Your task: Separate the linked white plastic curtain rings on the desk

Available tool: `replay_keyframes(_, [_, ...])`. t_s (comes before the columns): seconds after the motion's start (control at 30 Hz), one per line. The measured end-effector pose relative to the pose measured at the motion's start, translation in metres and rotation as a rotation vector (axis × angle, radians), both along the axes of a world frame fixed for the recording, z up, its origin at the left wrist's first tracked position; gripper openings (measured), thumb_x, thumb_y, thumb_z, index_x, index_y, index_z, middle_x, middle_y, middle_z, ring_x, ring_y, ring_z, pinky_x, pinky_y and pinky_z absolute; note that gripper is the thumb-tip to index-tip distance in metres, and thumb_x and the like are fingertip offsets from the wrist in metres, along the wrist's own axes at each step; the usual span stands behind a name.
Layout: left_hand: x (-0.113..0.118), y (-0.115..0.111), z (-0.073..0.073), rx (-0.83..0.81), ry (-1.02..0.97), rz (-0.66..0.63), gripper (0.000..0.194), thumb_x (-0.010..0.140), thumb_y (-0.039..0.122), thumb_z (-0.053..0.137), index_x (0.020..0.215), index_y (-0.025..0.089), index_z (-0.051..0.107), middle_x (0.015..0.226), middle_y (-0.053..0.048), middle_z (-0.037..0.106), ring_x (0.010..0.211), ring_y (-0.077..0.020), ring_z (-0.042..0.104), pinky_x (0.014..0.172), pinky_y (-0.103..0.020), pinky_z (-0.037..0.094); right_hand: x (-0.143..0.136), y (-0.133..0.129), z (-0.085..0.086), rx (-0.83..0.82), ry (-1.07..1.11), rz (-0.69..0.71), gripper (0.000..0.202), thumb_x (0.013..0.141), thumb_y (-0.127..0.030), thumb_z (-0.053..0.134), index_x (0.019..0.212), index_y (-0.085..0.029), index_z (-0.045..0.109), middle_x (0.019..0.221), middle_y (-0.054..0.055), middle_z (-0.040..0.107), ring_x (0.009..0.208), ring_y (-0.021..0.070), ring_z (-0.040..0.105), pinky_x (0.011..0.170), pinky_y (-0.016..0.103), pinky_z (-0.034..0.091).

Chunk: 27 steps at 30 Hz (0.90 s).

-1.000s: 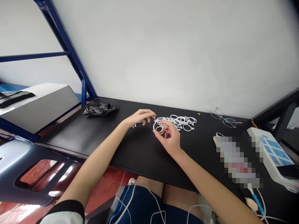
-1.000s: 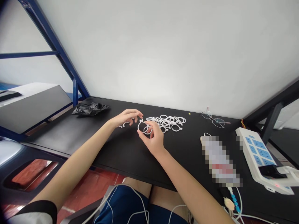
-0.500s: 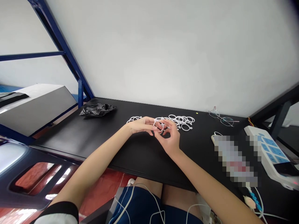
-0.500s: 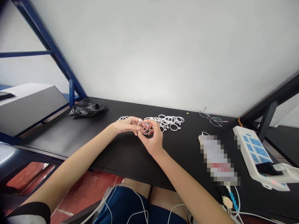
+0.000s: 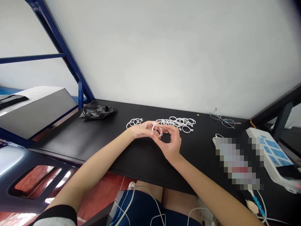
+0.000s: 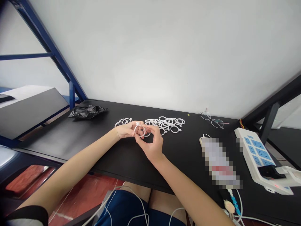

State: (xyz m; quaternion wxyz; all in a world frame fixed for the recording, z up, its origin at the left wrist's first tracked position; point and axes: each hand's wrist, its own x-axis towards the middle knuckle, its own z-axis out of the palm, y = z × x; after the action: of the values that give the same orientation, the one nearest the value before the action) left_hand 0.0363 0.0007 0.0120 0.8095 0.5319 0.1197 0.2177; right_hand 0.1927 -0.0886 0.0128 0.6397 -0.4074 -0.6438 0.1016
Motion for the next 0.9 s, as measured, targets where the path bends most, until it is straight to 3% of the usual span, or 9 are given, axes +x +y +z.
replay_keyframes(0.13, [0.003, -0.004, 0.005, 0.025, -0.037, 0.008, 0.050, 0.060, 0.038, 0.086, 0.091, 0.017, 0.052, 0.086, -0.005, 0.063, 0.079, -0.0168, 0.065, 0.068, -0.026, 0.051, 0.001, 0.000, -0.002, 0.076, -0.031, 0.023, 0.043, 0.074, -0.024, 0.076, 0.112, -0.027, 0.056, 0.099, 0.004, 0.066, 0.085, 0.0198, 0.067, 0.077, 0.038, 0.059])
replay_keyframes(0.33, [0.003, -0.007, 0.016, 0.106, 0.027, 0.102, 0.050, 0.061, 0.027, 0.085, 0.100, 0.018, 0.055, 0.082, -0.003, 0.060, 0.080, -0.0152, 0.061, 0.067, -0.024, 0.050, 0.004, 0.004, -0.003, 0.109, -0.075, 0.080, 0.044, 0.078, -0.018, 0.071, 0.117, -0.026, 0.053, 0.108, 0.007, 0.067, 0.095, 0.0218, 0.066, 0.083, 0.040, 0.057])
replay_keyframes(0.47, [0.001, -0.006, 0.021, 0.184, 0.073, 0.102, 0.038, 0.065, 0.022, 0.082, 0.095, 0.016, 0.061, 0.083, -0.003, 0.060, 0.078, -0.0136, 0.060, 0.065, -0.024, 0.051, 0.006, 0.006, -0.005, 0.127, -0.068, 0.105, 0.043, 0.079, -0.018, 0.067, 0.119, -0.024, 0.054, 0.109, 0.008, 0.066, 0.096, 0.0226, 0.065, 0.083, 0.042, 0.056])
replay_keyframes(0.63, [0.000, -0.006, 0.025, 0.279, 0.124, 0.125, 0.039, 0.063, 0.018, 0.082, 0.098, 0.015, 0.063, 0.085, -0.002, 0.060, 0.071, -0.0103, 0.058, 0.056, -0.020, 0.049, 0.009, 0.009, -0.002, 0.121, -0.108, 0.097, 0.034, 0.087, -0.018, 0.058, 0.121, -0.024, 0.060, 0.108, 0.008, 0.068, 0.099, 0.0234, 0.065, 0.088, 0.046, 0.053])
replay_keyframes(0.77, [0.001, -0.007, 0.026, 0.339, 0.150, 0.134, 0.035, 0.062, 0.015, 0.082, 0.092, 0.013, 0.064, 0.079, 0.000, 0.060, 0.073, -0.0107, 0.059, 0.062, -0.023, 0.052, 0.007, 0.012, -0.002, 0.176, -0.172, 0.060, 0.025, 0.087, -0.016, 0.062, 0.109, -0.026, 0.070, 0.107, 0.007, 0.072, 0.100, 0.0244, 0.065, 0.087, 0.045, 0.054])
replay_keyframes(0.9, [0.003, -0.010, 0.028, 0.362, 0.131, 0.166, 0.033, 0.058, 0.012, 0.084, 0.084, 0.012, 0.063, 0.078, 0.001, 0.060, 0.074, -0.0104, 0.060, 0.068, -0.025, 0.054, 0.007, 0.013, -0.004, 0.225, -0.181, 0.063, 0.031, 0.088, -0.014, 0.062, 0.114, -0.028, 0.070, 0.107, 0.004, 0.074, 0.105, 0.0244, 0.064, 0.088, 0.045, 0.055])
